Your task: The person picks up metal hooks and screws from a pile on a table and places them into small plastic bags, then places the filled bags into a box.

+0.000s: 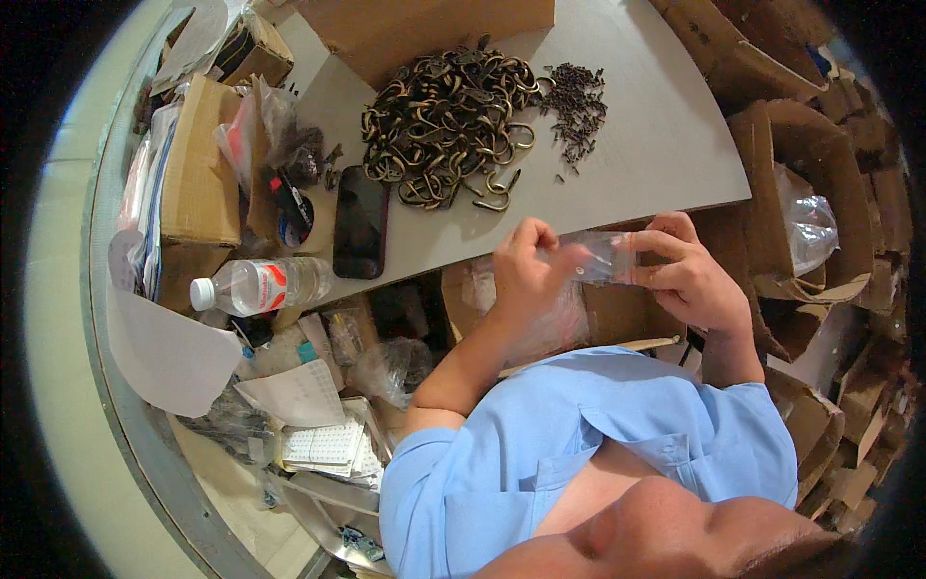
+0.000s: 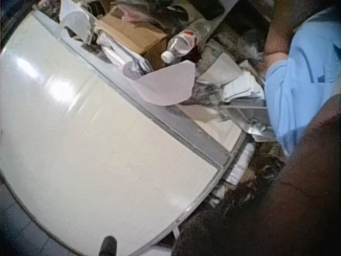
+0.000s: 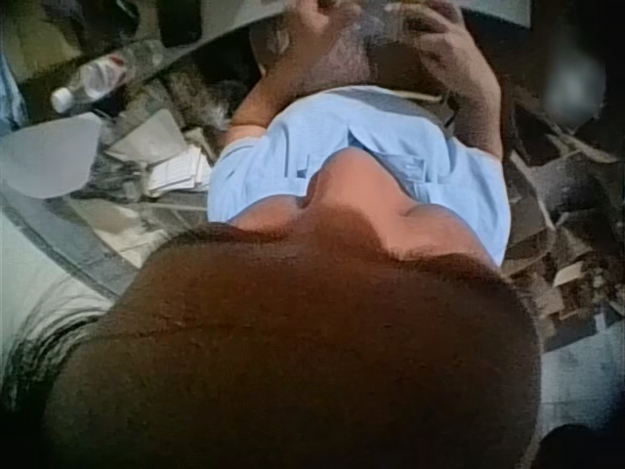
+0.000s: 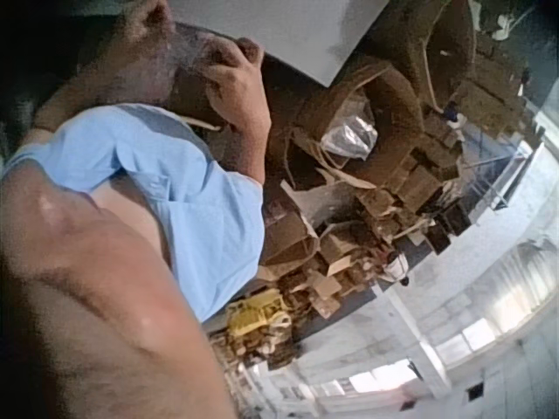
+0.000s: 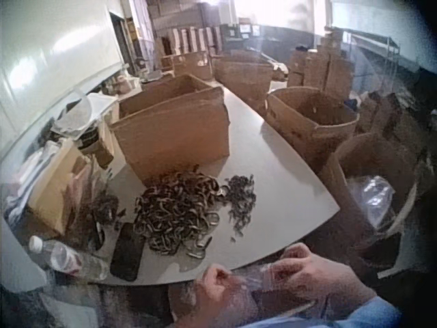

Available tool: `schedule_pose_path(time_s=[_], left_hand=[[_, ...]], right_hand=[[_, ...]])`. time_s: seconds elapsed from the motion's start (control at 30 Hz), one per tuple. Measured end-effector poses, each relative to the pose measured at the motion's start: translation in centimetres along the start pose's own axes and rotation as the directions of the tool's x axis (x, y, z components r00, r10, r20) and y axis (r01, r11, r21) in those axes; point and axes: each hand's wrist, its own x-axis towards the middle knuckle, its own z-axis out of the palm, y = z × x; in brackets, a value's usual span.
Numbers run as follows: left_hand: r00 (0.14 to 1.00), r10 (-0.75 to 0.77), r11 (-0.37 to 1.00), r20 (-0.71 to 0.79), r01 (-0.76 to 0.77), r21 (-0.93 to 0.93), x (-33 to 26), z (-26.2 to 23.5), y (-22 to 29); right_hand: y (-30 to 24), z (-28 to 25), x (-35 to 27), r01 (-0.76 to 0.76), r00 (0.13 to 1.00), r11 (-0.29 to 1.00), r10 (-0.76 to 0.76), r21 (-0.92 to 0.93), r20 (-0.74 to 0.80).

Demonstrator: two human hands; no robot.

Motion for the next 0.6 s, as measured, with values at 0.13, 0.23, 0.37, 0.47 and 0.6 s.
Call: schedule_pose_path(time_s=[0.13, 0.23, 0.37, 0.47, 0.6], left_hand=[[0.907, 0.417, 0.898, 0.062, -0.422, 0.126, 0.6, 1.5, 3.3], [0.948, 0.102, 0.992, 0.301, -0.119, 0.039, -1.2, 2.0, 1.8], [0.840, -0.165, 0.949, 0.517, 0.279, -0.150, -1.5, 2.7, -0.3], [0.772, -0.238, 0.932, 0.589, 0.352, -0.085, -1.9, 3.8, -1.7], [0.747, -0.259, 0.893, 0.612, 0.427, -0.143, -2.2, 3.8, -2.1]], right_hand=[[-0.4, 1.0, 1.2, -0.006, 0.997, 1.000, 0.007, -0.014, 0.073], [1.0, 1.1, 2.9, 0.053, 0.983, 0.992, -0.072, 0.115, 0.170], [6.1, 1.7, 5.3, -0.255, 0.917, 0.945, 0.304, 0.205, -0.260], [9.3, 2.8, 6.8, -0.268, 0.876, 0.963, 0.257, 0.031, -0.408], [10.8, 3.9, 7.5, -0.277, 0.895, 0.959, 0.236, -0.058, -0.378]])
